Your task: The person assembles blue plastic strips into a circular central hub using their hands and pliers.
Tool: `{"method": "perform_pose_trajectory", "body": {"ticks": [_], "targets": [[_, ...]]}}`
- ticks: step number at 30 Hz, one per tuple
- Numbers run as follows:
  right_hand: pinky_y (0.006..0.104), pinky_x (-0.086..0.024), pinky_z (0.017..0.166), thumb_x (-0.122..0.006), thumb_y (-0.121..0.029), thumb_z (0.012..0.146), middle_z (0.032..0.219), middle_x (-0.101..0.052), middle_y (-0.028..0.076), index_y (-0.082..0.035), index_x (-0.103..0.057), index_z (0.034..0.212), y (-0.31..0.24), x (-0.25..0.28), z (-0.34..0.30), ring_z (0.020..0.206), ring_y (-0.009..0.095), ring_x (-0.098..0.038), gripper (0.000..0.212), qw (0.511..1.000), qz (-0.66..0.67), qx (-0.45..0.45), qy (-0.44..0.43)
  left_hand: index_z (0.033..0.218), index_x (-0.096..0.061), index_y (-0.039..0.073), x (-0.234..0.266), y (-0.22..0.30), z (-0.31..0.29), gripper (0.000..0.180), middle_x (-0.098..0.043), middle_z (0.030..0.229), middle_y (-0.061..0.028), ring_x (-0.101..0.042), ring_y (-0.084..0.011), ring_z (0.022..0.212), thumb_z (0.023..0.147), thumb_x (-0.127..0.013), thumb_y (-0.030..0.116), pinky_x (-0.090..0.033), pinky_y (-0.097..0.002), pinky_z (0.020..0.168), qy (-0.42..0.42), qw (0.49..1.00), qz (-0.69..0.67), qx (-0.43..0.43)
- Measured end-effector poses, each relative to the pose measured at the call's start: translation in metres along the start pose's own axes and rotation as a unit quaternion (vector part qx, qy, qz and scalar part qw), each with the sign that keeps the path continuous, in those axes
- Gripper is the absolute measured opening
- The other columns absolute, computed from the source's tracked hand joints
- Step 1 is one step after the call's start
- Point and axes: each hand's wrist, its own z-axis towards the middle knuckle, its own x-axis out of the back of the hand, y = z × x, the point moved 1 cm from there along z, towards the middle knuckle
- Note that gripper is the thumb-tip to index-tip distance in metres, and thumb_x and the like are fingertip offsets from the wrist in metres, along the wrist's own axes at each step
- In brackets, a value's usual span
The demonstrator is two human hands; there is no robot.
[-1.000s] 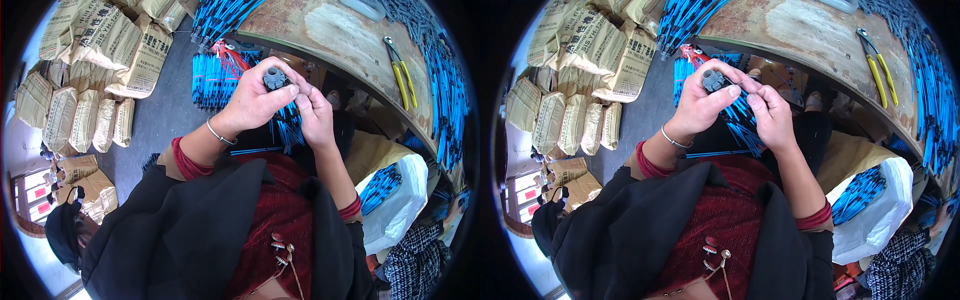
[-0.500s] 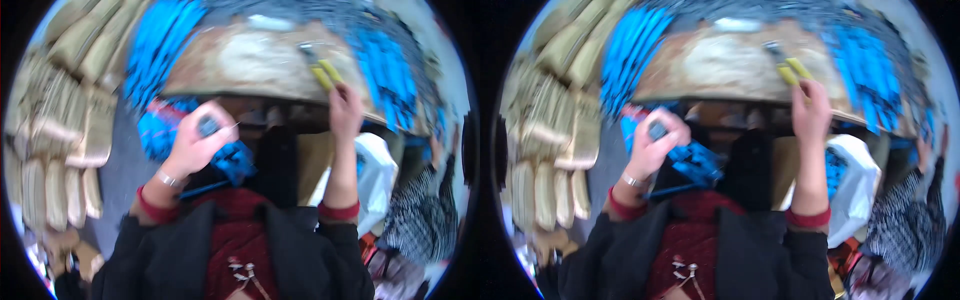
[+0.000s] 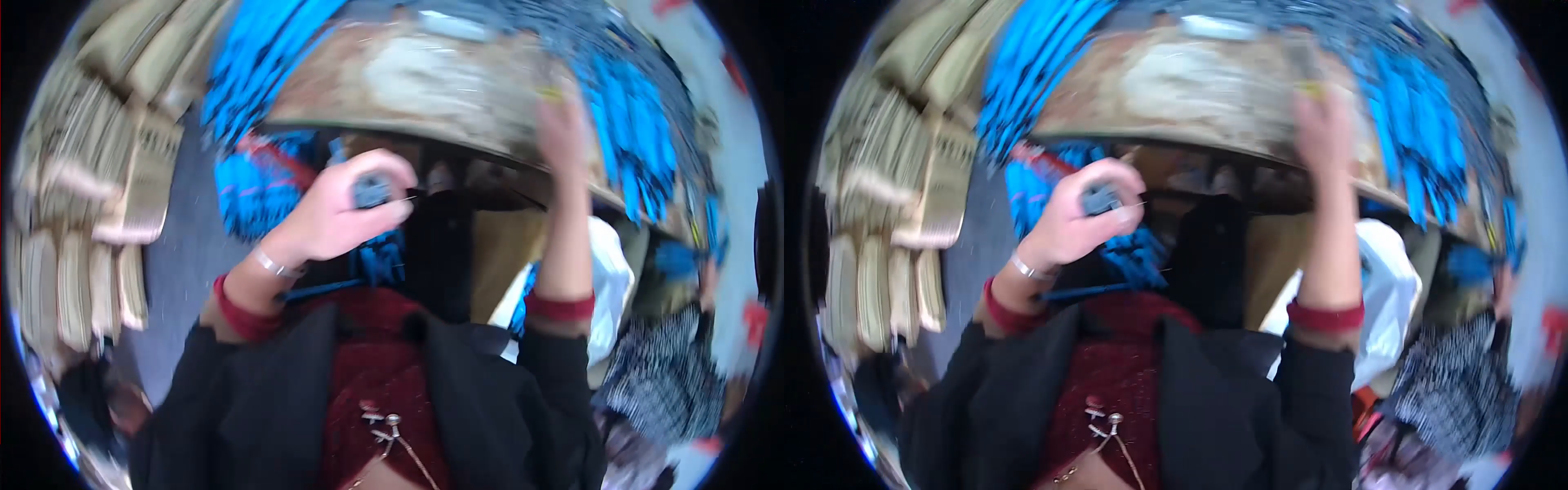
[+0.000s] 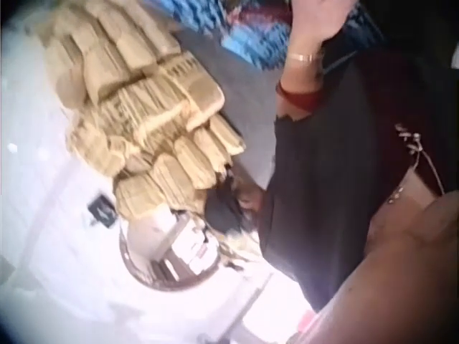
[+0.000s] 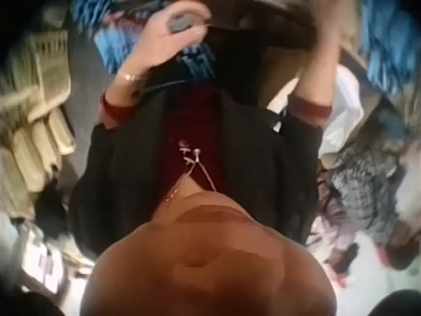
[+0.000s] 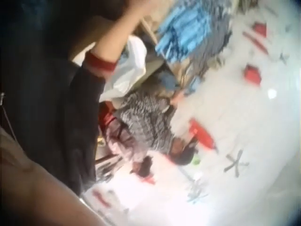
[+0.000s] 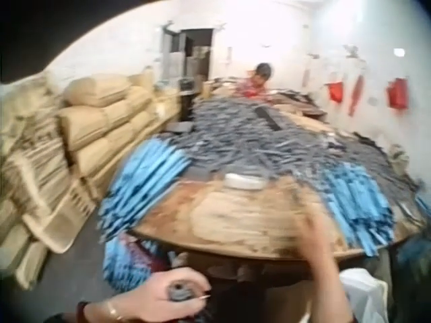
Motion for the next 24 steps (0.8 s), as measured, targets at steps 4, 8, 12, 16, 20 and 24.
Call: {"method": "perform_pose_trajectory", "body": {"ticks": [4, 8, 12, 16, 20, 24], "targets": [[0.0464, -0.048, 0.077, -0.054, -0.016, 0.087, 0.101, -0.053, 0.007, -0.012, -0.034, 0.132, -0.054, 0.012, -0.072, 0.086, 0.023, -0.057, 0.049, 0.746, 0.653, -0.116, -0.055, 0.097, -0.053, 0.002, 0.003, 0.002, 0.001, 0.026, -0.059, 0.079, -0.0022, -0.054, -0.0071, 0.068, 0.076, -0.068, 0.007, -0.045, -0.0223, 0.061, 0.026, 0.996, 0.067, -0.05], [0.042, -0.047, 0.085, -0.059, 0.003, 0.077, 0.112, -0.049, 0.01, -0.013, -0.028, 0.138, -0.071, 0.002, -0.135, 0.099, 0.024, -0.052, 0.071, 0.703, 0.626, -0.143, -0.305, 0.095, -0.054, 0.002, 0.003, -0.002, -0.002, 0.033, -0.059, 0.078, -0.0013, -0.054, -0.0062, 0.068, 0.07, -0.075, 0.007, -0.044, -0.0216, 0.061, 0.029, 0.999, 0.008, 0.018], [0.0379, -0.045, 0.087, -0.057, 0.013, 0.066, 0.112, -0.049, 0.013, -0.014, -0.04, 0.134, -0.084, 0.023, -0.126, 0.105, 0.028, -0.049, 0.075, 0.935, 0.225, 0.179, -0.207, 0.095, -0.054, 0.003, 0.002, 0.005, -0.004, 0.043, -0.059, 0.079, -0.0008, -0.054, -0.0061, 0.068, 0.062, -0.082, 0.008, -0.045, -0.0215, 0.062, 0.002, 0.998, -0.033, 0.053], [0.0363, -0.043, 0.087, -0.055, 0.016, 0.059, 0.114, -0.049, 0.016, -0.013, -0.051, 0.126, -0.099, 0.049, -0.102, 0.103, 0.034, -0.048, 0.073, 0.92, 0.033, 0.343, -0.185, 0.095, -0.055, 0.003, -0.001, 0.003, -0.006, 0.052, -0.059, 0.078, -0.0004, -0.054, -0.0061, 0.067, 0.055, -0.086, 0.011, -0.045, -0.0209, 0.061, 0.017, 0.998, 0.01, 0.057], [0.0397, -0.042, 0.087, -0.055, 0.014, 0.057, 0.113, -0.049, 0.017, -0.015, -0.055, 0.122, -0.115, 0.06, -0.088, 0.102, 0.035, -0.048, 0.071, 0.9, -0.012, 0.376, -0.22, 0.095, -0.055, 0.003, -0.004, 0.007, -0.004, 0.055, -0.057, 0.077, 0.0007, -0.053, -0.0061, 0.066, 0.052, -0.088, 0.015, -0.044, -0.0207, 0.061, 0.025, 0.998, 0.005, 0.061], [0.0398, -0.043, 0.086, -0.055, 0.013, 0.057, 0.113, -0.048, 0.017, -0.016, -0.054, 0.123, -0.123, 0.066, -0.083, 0.102, 0.036, -0.047, 0.073, 0.887, -0.037, 0.397, -0.231, 0.095, -0.055, 0.003, -0.006, 0.008, -0.005, 0.057, -0.055, 0.077, 0.0016, -0.052, -0.0056, 0.067, 0.051, -0.089, 0.018, -0.044, -0.0207, 0.062, 0.03, 0.997, 0.02, 0.072]]}}
